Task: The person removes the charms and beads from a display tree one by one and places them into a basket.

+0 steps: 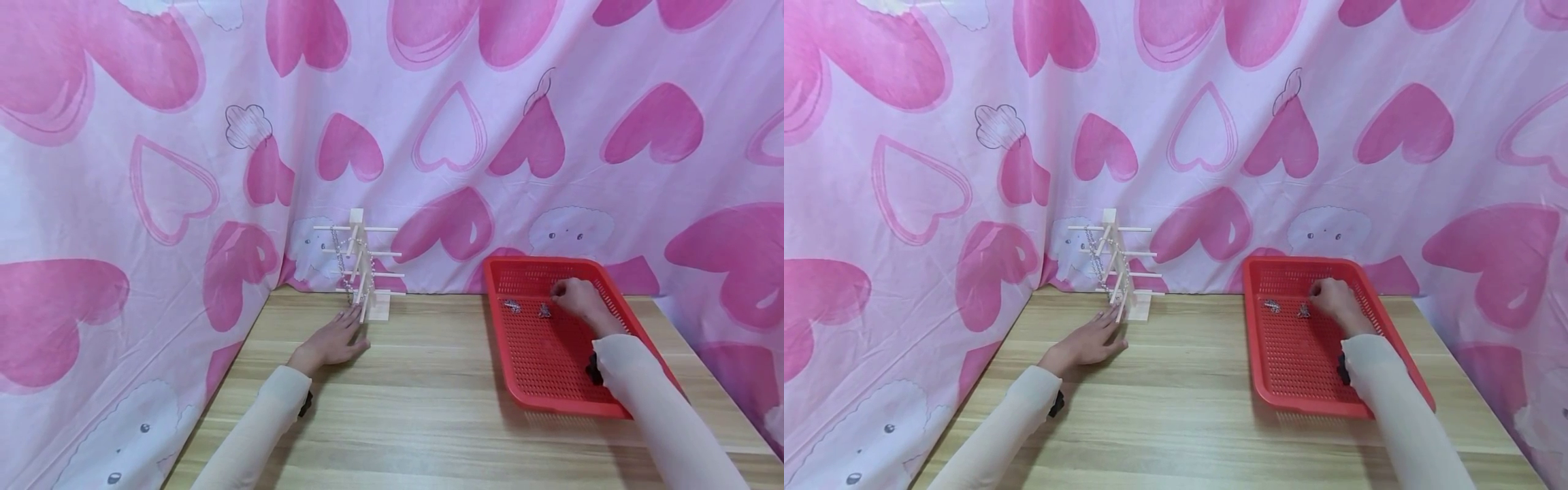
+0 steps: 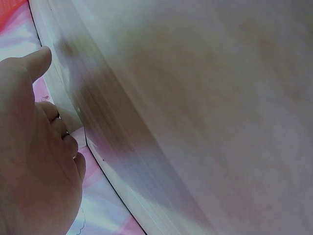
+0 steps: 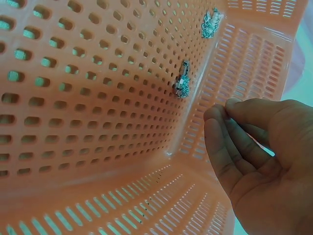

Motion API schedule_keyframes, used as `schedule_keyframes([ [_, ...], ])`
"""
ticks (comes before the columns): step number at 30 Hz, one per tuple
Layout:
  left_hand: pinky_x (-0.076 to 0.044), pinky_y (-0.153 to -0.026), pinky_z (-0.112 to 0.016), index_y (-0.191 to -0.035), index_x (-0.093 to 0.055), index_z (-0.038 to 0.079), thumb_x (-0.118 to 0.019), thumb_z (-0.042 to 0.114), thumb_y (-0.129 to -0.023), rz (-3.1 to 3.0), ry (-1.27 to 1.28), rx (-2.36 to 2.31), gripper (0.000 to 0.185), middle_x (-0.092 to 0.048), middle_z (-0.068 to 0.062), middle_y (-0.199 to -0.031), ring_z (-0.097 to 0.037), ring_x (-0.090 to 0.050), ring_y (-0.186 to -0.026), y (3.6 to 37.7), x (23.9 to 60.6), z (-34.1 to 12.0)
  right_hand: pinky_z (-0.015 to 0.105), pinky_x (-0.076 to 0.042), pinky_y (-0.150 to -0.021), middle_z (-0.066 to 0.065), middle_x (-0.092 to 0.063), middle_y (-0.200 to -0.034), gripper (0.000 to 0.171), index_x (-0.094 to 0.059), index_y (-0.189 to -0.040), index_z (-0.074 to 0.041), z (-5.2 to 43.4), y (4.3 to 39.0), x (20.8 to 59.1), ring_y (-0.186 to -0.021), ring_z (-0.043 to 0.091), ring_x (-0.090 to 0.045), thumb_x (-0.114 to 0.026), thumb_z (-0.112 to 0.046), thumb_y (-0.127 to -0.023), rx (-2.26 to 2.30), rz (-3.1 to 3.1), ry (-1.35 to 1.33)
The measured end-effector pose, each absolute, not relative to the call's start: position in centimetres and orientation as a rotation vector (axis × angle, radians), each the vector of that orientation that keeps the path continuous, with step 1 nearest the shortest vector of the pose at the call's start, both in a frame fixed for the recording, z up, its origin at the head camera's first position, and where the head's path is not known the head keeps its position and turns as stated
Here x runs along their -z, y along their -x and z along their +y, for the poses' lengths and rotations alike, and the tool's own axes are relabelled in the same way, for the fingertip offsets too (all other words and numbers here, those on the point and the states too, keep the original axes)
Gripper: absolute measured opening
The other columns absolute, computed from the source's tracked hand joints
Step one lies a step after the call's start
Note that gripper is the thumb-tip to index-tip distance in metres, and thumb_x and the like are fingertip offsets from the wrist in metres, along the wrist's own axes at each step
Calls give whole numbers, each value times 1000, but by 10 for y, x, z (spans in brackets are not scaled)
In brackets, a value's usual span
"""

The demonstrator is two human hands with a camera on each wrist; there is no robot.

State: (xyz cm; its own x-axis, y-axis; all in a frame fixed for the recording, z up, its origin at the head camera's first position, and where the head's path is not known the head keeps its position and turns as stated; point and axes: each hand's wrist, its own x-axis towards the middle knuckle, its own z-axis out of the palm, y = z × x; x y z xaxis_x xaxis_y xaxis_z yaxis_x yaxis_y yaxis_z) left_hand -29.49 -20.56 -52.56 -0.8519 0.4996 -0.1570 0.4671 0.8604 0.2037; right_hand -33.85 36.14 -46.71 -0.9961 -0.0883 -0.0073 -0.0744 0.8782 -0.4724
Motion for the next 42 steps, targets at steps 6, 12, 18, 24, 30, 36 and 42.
schedule_keyframes([
  [6, -15, -138, -50, -169, -15, 0, -42, 55, -111, 2833, -743, -233, 84, -7, -16, -180, -36, -9, -167, 295, 524, -204, 40, -58, -70, 27, -70, -101, 22, -72, -114, 9, 361, 337, 467, -84, 35, -66, -66, -7, -100, 763, 2994, 98],
  [12, -15, -138, -50, -169, -16, 0, -42, 55, -111, 2833, -742, -232, 84, -7, -17, -179, -36, -9, -167, 295, 524, -204, 36, -54, -68, 26, -70, -101, 22, -73, -114, 8, 355, 336, 464, -84, 34, -65, -65, -8, -101, 781, 3012, 110],
  [18, -15, -137, -50, -169, -18, -1, -41, 55, -111, 2830, -734, -230, 83, -7, -17, -179, -36, -9, -167, 294, 522, -205, 30, -51, -65, 23, -70, -102, 23, -72, -115, 6, 343, 337, 457, -83, 30, -65, -64, -12, -102, 842, 3024, 162],
  [24, -15, -138, -50, -169, -17, -1, -42, 54, -111, 2827, -734, -245, 83, -7, -17, -180, -35, -8, -168, 294, 522, -204, 33, -55, -71, 25, -72, -108, 28, -73, -122, 6, 323, 338, 443, -89, 31, -66, -64, -14, -104, 878, 3046, 223],
  [30, -15, -137, -50, -169, -17, -1, -43, 53, -111, 2826, -739, -251, 83, -6, -18, -179, -36, -9, -167, 293, 522, -204, 36, -56, -81, 22, -71, -114, 31, -72, -128, 2, 296, 340, 427, -98, 33, -64, -62, -16, -104, 911, 3029, 243],
  [36, -15, -137, -50, -169, -15, -1, -42, 54, -111, 2832, -749, -244, 84, -6, -18, -179, -36, -9, -167, 294, 523, -205, 39, -58, -82, 18, -72, -108, 24, -76, -118, 0, 262, 345, 415, -94, 30, -62, -65, -14, -102, 944, 3042, 336],
  [42, -16, -137, -51, -169, -16, -2, -41, 52, -112, 2829, -748, -258, 83, -6, -19, -179, -37, -9, -167, 293, 523, -204, 43, -57, -83, 15, -75, -100, 18, -80, -107, -1, 227, 352, 402, -88, 27, -62, -66, -10, -100, 927, 3093, 511],
])
